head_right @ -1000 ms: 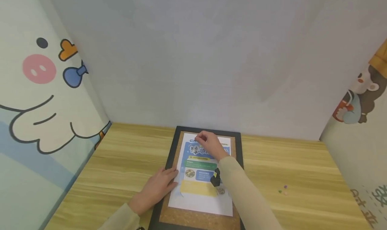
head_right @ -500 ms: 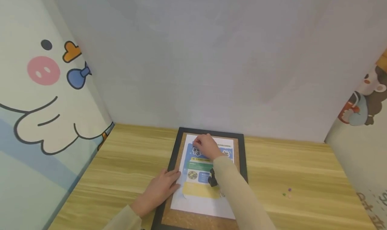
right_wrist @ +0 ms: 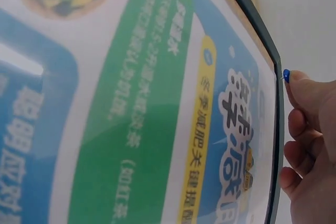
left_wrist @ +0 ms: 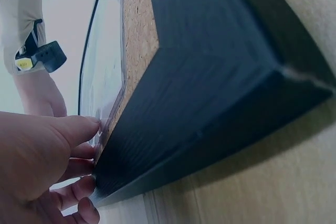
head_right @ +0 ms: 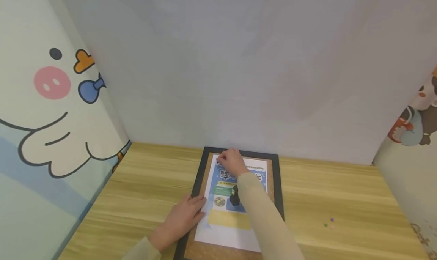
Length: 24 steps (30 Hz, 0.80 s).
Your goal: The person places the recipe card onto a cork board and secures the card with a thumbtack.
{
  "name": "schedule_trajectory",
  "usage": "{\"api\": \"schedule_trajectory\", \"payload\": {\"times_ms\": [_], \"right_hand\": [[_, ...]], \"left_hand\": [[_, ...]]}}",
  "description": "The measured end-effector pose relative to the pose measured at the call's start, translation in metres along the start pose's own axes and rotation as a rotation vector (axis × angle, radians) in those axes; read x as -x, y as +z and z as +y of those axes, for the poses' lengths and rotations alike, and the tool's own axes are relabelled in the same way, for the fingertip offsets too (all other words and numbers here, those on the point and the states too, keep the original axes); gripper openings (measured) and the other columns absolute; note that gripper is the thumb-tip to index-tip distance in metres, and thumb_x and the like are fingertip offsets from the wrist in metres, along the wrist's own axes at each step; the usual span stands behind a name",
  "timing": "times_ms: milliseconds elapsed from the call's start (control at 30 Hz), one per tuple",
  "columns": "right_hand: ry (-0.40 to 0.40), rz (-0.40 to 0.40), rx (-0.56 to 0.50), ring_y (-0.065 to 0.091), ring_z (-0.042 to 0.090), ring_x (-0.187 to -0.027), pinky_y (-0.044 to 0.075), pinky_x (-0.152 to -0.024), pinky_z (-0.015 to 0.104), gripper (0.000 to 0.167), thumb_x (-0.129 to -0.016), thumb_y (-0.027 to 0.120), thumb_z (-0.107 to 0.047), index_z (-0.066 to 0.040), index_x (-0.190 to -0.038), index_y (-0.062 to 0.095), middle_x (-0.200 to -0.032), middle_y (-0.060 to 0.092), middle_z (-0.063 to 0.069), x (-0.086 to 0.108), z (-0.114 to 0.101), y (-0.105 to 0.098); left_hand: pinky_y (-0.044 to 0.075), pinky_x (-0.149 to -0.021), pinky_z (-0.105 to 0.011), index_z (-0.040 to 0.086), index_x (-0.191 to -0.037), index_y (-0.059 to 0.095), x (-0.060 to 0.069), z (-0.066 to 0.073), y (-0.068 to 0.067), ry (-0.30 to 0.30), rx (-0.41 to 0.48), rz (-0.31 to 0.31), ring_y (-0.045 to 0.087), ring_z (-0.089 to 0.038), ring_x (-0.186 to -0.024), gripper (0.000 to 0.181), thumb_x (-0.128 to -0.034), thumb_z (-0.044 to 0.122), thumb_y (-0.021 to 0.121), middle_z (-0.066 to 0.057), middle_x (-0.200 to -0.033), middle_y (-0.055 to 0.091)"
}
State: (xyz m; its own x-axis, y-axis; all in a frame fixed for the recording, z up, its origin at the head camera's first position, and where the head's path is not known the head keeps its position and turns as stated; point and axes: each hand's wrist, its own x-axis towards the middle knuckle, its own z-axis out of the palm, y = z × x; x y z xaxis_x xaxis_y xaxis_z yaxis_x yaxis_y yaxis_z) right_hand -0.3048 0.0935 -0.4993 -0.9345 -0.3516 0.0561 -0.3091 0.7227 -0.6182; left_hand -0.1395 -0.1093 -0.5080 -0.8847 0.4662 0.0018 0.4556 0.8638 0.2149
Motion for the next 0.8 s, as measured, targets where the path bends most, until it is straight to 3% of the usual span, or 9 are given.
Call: {"api": "schedule_trajectory", "payload": {"times_ms": [233,800], "right_hand": [[0.088,-0.028,0.047,0.055,0.029,-0.104,0.041,-0.103,0.05,0.021,-0.104,0.066,-0.021,-0.005,-0.102,0.079,-0.092,0.072,0.006,-0.008,0.007,-0.001],[0.239,-0.079,0.007,0.049,0.027,-0.105,0.042,-0.098,0.048,0.026,-0.104,0.066,-0.027,-0.006,-0.103,0.079,-0.097,0.069,0.008,-0.026,0.003,0.004]], "left_hand": [[0.049,-0.069,-0.028,0.008,-0.137,0.068,-0.001,0.001,0.002,-0.018,-0.009,-0.017,0.052,-0.017,-0.09,0.045,-0.0977,0.029,0.075,-0.01,-0.143,0.065],[0.044,-0.065,-0.024,0.009,-0.136,0.069,0.001,-0.002,0.004,0.014,-0.059,0.014,0.049,-0.014,-0.085,0.044,-0.0975,0.031,0.075,-0.009,-0.141,0.066]]}}
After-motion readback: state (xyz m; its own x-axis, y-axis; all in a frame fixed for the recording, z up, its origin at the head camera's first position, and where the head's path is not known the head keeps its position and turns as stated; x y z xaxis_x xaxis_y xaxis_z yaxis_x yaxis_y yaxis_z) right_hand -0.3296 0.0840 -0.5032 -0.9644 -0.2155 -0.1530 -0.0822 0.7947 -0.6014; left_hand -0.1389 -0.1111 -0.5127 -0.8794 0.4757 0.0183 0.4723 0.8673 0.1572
